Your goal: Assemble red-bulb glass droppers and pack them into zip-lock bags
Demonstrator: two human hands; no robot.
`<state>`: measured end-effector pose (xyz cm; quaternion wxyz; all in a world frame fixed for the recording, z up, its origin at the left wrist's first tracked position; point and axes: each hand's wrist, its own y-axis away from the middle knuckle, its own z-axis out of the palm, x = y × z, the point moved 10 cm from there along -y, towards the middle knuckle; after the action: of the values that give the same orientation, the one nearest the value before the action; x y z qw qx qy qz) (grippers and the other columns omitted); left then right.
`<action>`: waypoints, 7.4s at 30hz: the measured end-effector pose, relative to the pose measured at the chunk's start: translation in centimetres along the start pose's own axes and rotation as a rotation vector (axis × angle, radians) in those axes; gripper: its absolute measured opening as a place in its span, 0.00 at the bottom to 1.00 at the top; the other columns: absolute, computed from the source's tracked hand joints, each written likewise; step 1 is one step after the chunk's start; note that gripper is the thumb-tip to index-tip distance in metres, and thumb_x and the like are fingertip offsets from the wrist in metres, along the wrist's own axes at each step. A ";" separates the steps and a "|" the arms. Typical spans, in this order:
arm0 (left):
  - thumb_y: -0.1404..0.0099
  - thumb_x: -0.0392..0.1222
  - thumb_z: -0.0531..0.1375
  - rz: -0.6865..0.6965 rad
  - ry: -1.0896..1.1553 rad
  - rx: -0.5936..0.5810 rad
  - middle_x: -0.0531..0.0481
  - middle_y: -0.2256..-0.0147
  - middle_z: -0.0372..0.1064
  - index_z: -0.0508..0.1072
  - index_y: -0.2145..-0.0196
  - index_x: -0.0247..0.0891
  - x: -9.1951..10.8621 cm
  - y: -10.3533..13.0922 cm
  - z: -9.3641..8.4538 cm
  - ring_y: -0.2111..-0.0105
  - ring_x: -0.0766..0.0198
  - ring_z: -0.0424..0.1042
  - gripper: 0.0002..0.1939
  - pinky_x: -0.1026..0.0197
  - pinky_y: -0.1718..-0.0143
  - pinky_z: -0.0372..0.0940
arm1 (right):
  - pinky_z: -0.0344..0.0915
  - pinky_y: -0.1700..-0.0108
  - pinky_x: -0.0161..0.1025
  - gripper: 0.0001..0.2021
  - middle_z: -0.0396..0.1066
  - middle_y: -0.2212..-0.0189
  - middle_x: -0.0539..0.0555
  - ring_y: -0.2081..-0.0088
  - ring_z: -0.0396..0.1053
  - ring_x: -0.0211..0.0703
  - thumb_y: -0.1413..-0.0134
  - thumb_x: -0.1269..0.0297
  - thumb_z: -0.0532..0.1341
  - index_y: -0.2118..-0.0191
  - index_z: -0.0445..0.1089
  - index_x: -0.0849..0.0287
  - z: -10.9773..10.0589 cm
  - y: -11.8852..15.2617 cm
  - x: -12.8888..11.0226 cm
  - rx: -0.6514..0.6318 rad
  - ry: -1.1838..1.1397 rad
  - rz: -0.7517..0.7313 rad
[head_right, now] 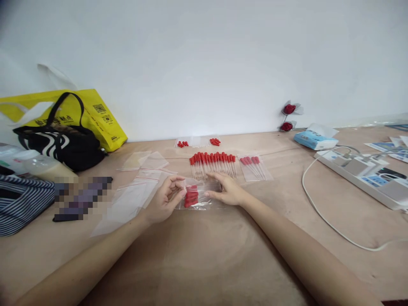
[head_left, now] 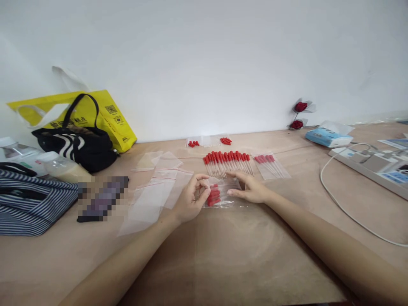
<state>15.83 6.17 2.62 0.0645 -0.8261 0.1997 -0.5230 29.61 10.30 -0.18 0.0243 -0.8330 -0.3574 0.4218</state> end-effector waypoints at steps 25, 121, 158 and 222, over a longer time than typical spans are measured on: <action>0.40 0.53 0.48 -0.737 -1.269 0.044 0.28 0.58 0.65 0.61 0.54 0.23 -7.2 4.7 -12.6 0.57 0.42 0.65 0.28 0.51 0.60 0.59 | 0.56 0.78 0.36 0.15 0.67 0.79 0.54 0.77 0.65 0.44 0.61 0.55 0.60 0.71 0.68 0.63 -14.8 8.7 14.9 0.642 0.292 0.883; 0.61 0.34 0.69 -0.620 0.441 0.076 0.55 0.78 0.69 0.65 0.64 0.34 -6.7 1.0 2.7 0.77 0.68 0.70 0.25 0.62 0.68 0.65 | 0.50 0.58 0.45 0.06 0.69 0.74 0.48 0.66 0.63 0.42 0.58 0.67 0.58 0.81 0.67 0.56 2.8 1.4 -1.5 0.100 0.133 0.390; 0.38 0.30 0.47 0.633 -0.775 -0.403 0.49 0.46 0.59 0.62 0.49 0.47 1.1 1.1 5.6 0.47 0.61 0.59 0.22 0.44 0.44 0.43 | 0.48 0.50 0.51 0.43 0.62 0.50 0.58 0.51 0.59 0.53 0.69 0.42 0.63 0.45 0.54 0.57 2.1 0.9 -2.3 -0.067 0.308 0.000; 0.52 0.46 0.64 -0.259 0.466 0.522 0.55 0.74 0.69 0.63 0.64 0.37 -5.4 2.8 -5.9 0.74 0.68 0.70 0.19 0.62 0.68 0.67 | 0.50 0.53 0.48 0.37 0.65 0.54 0.56 0.54 0.61 0.51 0.65 0.44 0.63 0.47 0.57 0.54 2.3 0.9 -1.8 -0.085 0.314 0.005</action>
<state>7.79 6.35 -0.19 0.1592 -0.6590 -0.0374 -0.7342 27.77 7.94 -0.69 0.0436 -0.8897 -0.3648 0.2709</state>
